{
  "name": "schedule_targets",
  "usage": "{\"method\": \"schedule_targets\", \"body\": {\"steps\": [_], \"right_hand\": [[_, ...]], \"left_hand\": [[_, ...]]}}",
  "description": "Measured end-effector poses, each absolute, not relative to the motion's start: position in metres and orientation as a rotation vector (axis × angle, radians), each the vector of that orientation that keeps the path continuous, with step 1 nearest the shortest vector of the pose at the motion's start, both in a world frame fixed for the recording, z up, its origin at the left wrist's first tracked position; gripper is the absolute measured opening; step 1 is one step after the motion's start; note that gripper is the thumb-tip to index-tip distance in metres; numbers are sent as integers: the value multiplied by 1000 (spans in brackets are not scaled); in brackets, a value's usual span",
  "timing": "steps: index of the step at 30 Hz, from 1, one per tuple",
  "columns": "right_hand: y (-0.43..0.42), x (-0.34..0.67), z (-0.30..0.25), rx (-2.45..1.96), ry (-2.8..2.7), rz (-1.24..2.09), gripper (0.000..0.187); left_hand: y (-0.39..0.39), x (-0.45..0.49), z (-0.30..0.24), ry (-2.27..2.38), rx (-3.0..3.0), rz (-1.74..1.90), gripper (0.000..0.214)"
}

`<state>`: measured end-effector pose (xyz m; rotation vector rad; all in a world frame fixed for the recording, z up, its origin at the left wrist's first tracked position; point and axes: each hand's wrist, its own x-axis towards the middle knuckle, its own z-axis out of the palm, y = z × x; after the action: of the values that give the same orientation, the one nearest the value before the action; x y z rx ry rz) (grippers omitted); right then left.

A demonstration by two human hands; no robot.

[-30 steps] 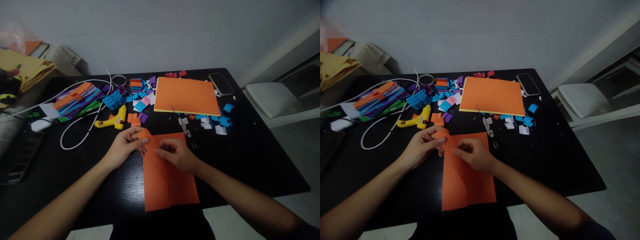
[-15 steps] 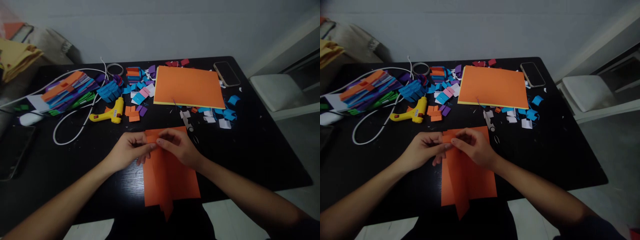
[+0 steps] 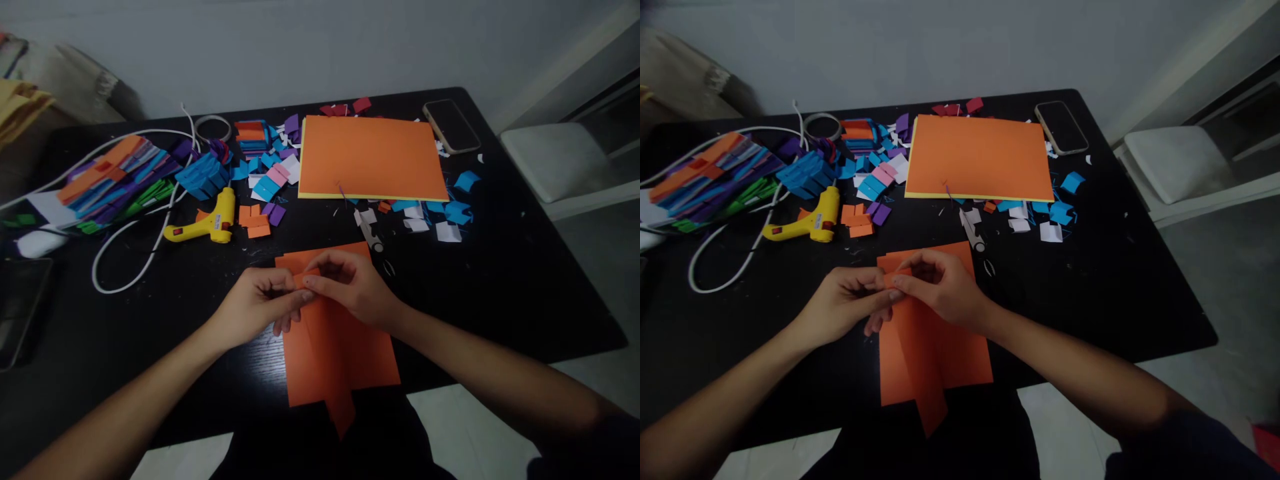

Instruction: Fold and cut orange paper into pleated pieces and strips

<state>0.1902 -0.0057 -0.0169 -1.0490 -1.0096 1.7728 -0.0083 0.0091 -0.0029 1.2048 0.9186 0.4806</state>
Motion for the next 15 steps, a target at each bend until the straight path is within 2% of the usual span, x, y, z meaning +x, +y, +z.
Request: {"method": "schedule_targets", "body": {"steps": [3, 7, 10, 15], "right_hand": [[-6, 191, -17, -1042, -1003, 1789, 19], [-4, 194, -16, -1070, -1018, 1773, 16], [-3, 196, -16, -1089, -1038, 1777, 16], [-3, 196, -15, -1093, -1029, 1793, 17]], "left_hand": [[9, -9, -4, 909, 1264, 492, 30], [15, -14, -5, 884, 1405, 714, 9], [21, -20, -7, 871, 1572, 826, 22], [25, -25, -13, 835, 1847, 881, 24]]}}
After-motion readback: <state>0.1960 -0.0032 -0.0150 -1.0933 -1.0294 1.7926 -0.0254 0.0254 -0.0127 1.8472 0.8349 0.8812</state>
